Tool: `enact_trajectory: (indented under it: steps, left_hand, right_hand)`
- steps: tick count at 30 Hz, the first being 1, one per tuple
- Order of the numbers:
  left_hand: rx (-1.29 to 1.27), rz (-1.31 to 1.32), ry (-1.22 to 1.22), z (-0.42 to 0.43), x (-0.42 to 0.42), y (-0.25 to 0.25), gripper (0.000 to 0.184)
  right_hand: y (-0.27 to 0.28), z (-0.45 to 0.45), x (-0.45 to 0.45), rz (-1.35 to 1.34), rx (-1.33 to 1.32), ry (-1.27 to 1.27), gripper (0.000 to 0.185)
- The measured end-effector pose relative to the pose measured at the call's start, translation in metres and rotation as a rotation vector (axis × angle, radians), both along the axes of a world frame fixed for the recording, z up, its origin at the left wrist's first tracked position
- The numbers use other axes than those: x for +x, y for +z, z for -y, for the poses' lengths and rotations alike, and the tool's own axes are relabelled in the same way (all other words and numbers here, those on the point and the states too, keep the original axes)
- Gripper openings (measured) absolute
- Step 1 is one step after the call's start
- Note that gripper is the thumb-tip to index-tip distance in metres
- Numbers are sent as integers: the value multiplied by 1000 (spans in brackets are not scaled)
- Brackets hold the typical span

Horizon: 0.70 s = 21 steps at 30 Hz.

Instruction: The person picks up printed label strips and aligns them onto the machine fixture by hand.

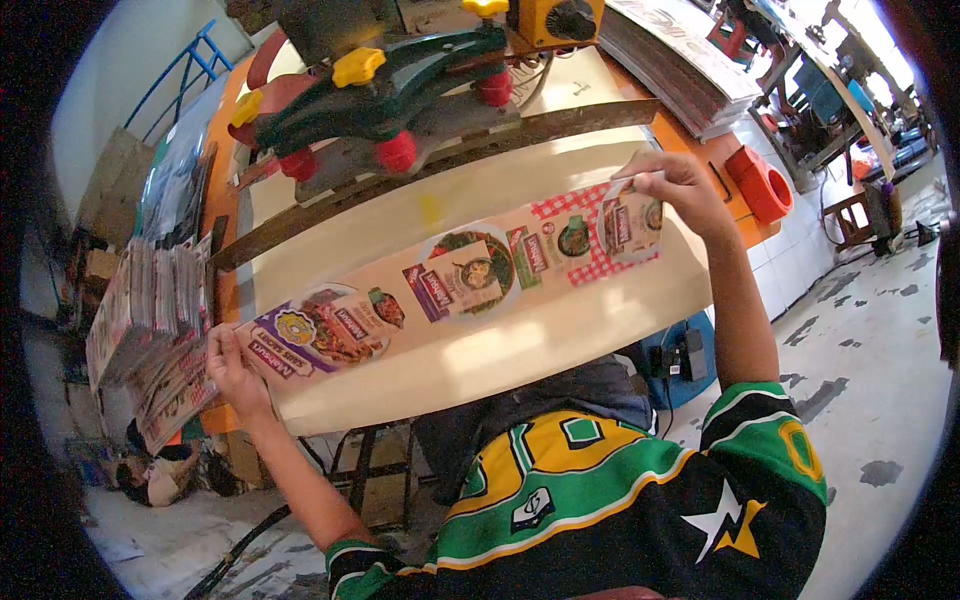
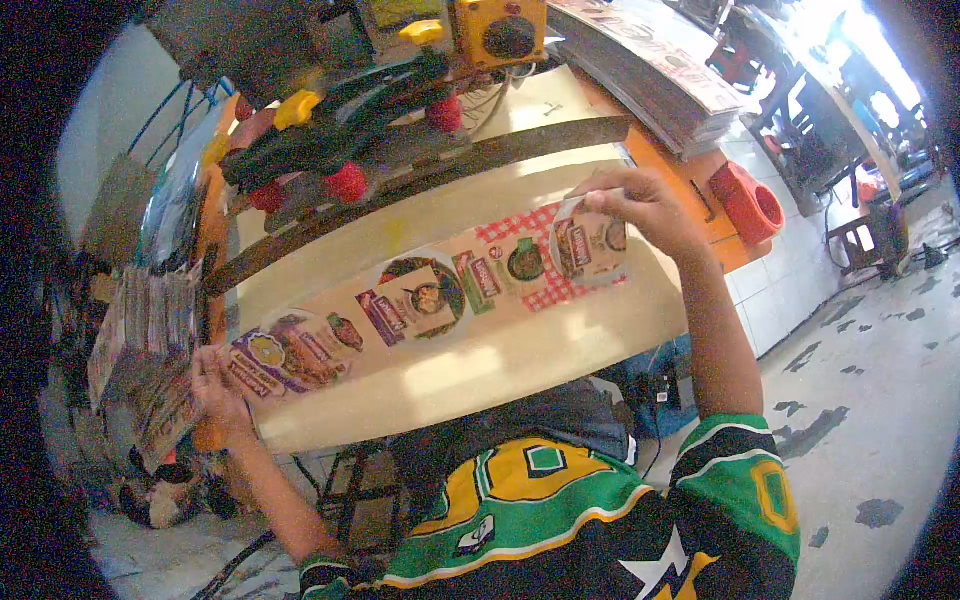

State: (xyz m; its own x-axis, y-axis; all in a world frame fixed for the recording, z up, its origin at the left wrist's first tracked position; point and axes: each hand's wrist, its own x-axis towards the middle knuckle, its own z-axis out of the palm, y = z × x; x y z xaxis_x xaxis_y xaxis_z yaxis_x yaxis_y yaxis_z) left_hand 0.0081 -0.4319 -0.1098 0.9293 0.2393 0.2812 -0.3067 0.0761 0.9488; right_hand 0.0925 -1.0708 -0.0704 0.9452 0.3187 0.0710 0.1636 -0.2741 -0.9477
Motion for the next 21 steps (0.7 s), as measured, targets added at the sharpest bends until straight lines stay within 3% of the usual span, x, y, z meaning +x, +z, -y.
enact_trajectory:
  steps: [3,7,10,14,19,21]
  left_hand:
    - [-103,117,20,-3,5,13,18]
    - [-163,204,-126,22,7,39,22]
    - [-158,98,-121,4,9,12,23]
    - [-282,132,-191,0,7,-9,24]
    - [-180,-14,-15,-21,8,-35,28]
    - [-192,-65,28,7,7,-28,30]
  right_hand:
    - [9,25,-1,220,81,-39,34]
    - [27,35,-16,248,250,-15,39]
    - [20,43,-20,233,87,8,52]
    - [6,37,-26,199,209,1,65]
    - [-6,24,-25,204,272,20,59]
    - [-21,27,-23,160,316,4,56]
